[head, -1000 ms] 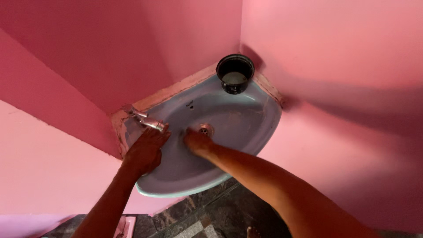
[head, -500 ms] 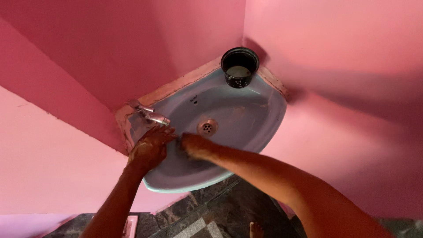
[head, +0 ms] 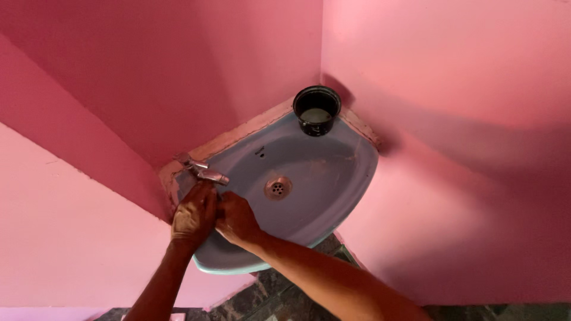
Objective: The person cleans a blue corner sink with a cloth and washes a black bucket and a metal cup under the faucet.
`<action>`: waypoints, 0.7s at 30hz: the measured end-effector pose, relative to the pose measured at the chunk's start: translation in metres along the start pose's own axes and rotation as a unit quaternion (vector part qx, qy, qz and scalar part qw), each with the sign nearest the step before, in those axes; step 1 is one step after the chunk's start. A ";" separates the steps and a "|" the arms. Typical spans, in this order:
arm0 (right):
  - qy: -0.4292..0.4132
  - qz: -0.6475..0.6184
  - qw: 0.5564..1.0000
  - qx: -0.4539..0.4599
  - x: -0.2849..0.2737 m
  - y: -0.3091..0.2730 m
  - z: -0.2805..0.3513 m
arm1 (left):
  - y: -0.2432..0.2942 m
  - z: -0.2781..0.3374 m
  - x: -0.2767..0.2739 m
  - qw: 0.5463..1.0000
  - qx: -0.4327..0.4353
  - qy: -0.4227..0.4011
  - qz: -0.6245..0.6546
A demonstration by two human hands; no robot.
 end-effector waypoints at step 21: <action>0.014 0.051 0.997 -0.064 0.007 0.027 -0.014 | 0.002 0.020 0.005 0.965 -0.212 0.124 0.091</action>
Point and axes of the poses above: each hand's wrist, its own z-axis away from the middle knuckle, its own x-axis out of the palm, y = z × x, the point moved 4 cm from there along -z, towards the middle knuckle, and after that the axes turned 14 degrees about x, right-handed, at the moved point
